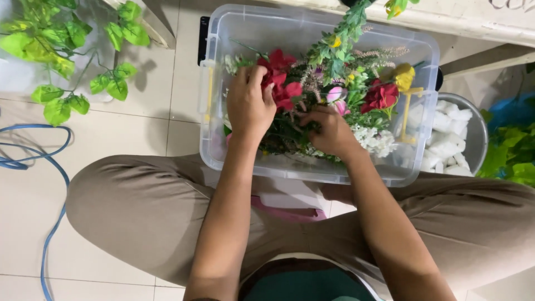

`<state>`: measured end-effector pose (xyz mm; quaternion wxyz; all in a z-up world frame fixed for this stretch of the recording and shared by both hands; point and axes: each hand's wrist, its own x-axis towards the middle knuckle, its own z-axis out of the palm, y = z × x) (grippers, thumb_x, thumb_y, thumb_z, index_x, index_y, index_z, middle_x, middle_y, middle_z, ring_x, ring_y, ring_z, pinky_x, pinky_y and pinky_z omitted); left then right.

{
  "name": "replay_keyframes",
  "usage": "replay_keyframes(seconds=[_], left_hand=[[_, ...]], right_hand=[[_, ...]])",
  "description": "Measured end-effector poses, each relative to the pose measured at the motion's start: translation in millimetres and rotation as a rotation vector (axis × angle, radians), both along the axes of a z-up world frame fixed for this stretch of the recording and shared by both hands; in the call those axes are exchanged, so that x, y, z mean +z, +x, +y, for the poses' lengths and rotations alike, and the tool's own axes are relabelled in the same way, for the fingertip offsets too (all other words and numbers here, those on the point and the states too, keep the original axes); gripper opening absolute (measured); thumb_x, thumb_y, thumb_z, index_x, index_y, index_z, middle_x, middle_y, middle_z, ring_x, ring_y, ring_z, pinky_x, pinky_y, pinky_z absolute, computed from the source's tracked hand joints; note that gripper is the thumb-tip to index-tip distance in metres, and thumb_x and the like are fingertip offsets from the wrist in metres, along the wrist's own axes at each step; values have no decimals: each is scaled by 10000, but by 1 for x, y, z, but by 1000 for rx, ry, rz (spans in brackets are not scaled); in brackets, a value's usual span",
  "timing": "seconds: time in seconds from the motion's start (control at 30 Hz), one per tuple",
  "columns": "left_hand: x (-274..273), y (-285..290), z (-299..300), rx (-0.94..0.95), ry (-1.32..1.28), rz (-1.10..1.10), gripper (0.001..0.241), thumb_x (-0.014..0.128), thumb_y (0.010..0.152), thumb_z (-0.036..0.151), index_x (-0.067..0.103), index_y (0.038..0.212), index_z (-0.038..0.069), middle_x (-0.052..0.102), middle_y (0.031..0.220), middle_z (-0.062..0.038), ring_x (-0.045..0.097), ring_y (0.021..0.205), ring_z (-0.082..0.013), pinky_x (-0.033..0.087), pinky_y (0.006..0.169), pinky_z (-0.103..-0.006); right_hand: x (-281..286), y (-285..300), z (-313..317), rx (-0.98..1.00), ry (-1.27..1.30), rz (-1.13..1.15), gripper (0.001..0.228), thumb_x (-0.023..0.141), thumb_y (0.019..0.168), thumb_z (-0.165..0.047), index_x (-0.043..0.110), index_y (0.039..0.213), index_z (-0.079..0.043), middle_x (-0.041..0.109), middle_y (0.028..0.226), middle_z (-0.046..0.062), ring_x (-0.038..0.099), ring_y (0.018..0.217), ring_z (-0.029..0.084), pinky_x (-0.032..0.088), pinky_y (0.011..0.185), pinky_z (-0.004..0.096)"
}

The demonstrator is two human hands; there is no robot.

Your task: Arranging various artificial flowers into a small black pot by selecting them from a storage bin.

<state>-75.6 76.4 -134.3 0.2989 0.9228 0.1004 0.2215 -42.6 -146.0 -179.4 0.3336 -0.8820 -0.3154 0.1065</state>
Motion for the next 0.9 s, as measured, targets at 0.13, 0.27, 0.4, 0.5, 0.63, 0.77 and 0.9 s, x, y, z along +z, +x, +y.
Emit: replay_keyframes(seconds=[0.13,0.27,0.4,0.5,0.63,0.77,0.9], left_hand=[[-28,4,1,-11,-228,124,274,686,886,32,532,1100,106,566,1047,-118,681,923,-422,604,753,-510],[-19,5,3,-4,-518,333,255,617,914,119,571,1160,161,631,1116,-118,662,1085,-411,527,926,-547],[11,6,3,-1,-711,399,294,611,935,257,582,1223,204,690,1151,-132,662,1141,-395,494,975,-527],[20,7,-3,-71,-820,345,186,617,956,244,643,1114,149,718,1000,-113,708,941,-338,531,894,-479],[5,8,-10,-52,-788,425,315,694,891,374,669,1115,153,724,997,-135,718,981,-340,529,846,-452],[27,7,-17,-121,-837,420,359,761,849,442,709,1008,124,707,845,-95,686,805,-235,522,737,-355],[26,8,-16,-155,-882,418,478,756,816,593,709,966,142,679,816,-72,646,798,-198,490,718,-335]], right_hand=[[-7,-5,7,-51,107,136,203,690,736,-41,788,884,-140,760,846,105,740,871,361,574,780,458],[-2,-6,12,-277,102,333,315,723,855,-190,712,1165,-246,783,946,39,739,910,251,536,799,411],[27,-10,23,-344,430,553,392,725,953,-163,631,1333,-148,765,1018,93,699,931,194,545,877,344],[25,-8,22,-346,530,488,394,688,967,-60,601,1349,-98,715,990,150,642,867,206,524,803,344],[55,-10,27,-332,565,505,325,561,1046,-112,572,1369,-82,687,958,133,608,842,196,500,787,330],[80,-6,26,-346,338,601,370,661,960,-347,675,1250,-116,682,938,187,655,873,287,516,843,415],[71,3,15,-400,401,684,115,700,855,-66,736,964,-64,677,648,130,663,576,209,528,599,303]])
